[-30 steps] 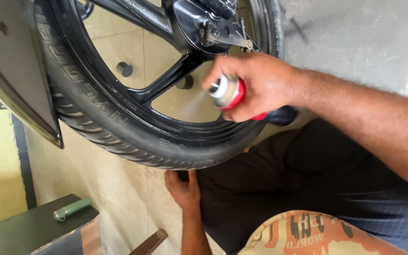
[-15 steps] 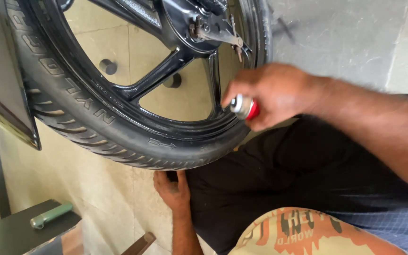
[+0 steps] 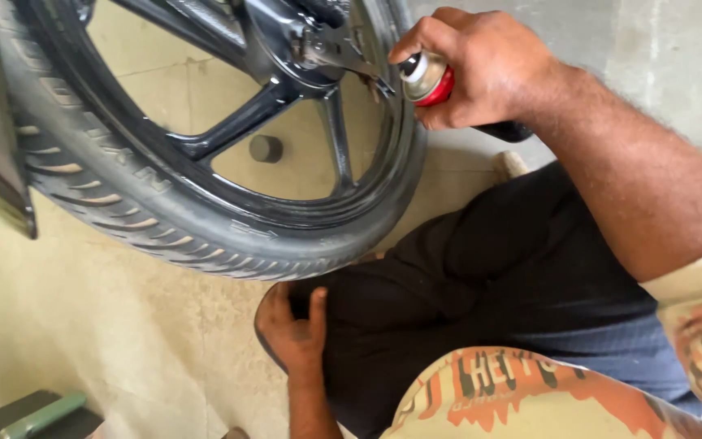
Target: Cleaning and lubricating a motorcycle front wheel and hub using a spray can.
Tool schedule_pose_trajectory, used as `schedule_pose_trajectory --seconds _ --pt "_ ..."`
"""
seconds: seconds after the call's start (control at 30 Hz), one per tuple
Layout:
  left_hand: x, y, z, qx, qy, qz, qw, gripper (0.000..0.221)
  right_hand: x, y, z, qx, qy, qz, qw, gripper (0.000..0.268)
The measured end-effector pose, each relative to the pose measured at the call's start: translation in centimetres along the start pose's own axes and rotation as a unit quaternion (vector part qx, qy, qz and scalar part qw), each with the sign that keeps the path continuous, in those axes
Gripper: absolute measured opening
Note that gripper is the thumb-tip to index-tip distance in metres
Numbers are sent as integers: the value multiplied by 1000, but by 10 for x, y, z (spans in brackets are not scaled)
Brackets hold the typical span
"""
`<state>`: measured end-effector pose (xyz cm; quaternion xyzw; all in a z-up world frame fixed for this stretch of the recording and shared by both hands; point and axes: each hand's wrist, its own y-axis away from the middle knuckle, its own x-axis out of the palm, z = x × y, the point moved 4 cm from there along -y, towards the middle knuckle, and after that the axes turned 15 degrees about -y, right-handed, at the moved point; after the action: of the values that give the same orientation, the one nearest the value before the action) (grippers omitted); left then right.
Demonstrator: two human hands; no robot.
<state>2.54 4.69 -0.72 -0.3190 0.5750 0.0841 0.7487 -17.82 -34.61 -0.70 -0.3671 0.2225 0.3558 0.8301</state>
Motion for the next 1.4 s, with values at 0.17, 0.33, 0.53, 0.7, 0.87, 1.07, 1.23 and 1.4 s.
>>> schedule_pose_trajectory --seconds 0.17,0.33,0.53,0.7,0.87,1.07,1.23,1.4 --pt "16 2 -47 -46 223 52 972 81 22 3 18 57 -136 159 976 67" --pt "51 10 -65 -116 349 27 929 101 38 6 40 48 -89 273 957 73" --pt "93 18 -101 -208 438 43 873 118 55 20 20 25 -88 359 929 73" --pt "89 -1 -112 -288 439 26 851 102 30 10 -6 118 -81 331 933 71" --pt "67 -9 -73 -181 343 -82 918 101 24 20 -30 112 -3 244 963 80" --pt "-60 -98 -48 -169 399 -111 894 99 21 17 -2 57 -46 224 972 71" --pt "-70 -114 -44 -134 416 -113 892 102 42 21 19 -16 -115 233 966 75" --pt "-46 -90 -35 -133 396 -105 903 106 48 19 37 -57 -143 247 957 73"
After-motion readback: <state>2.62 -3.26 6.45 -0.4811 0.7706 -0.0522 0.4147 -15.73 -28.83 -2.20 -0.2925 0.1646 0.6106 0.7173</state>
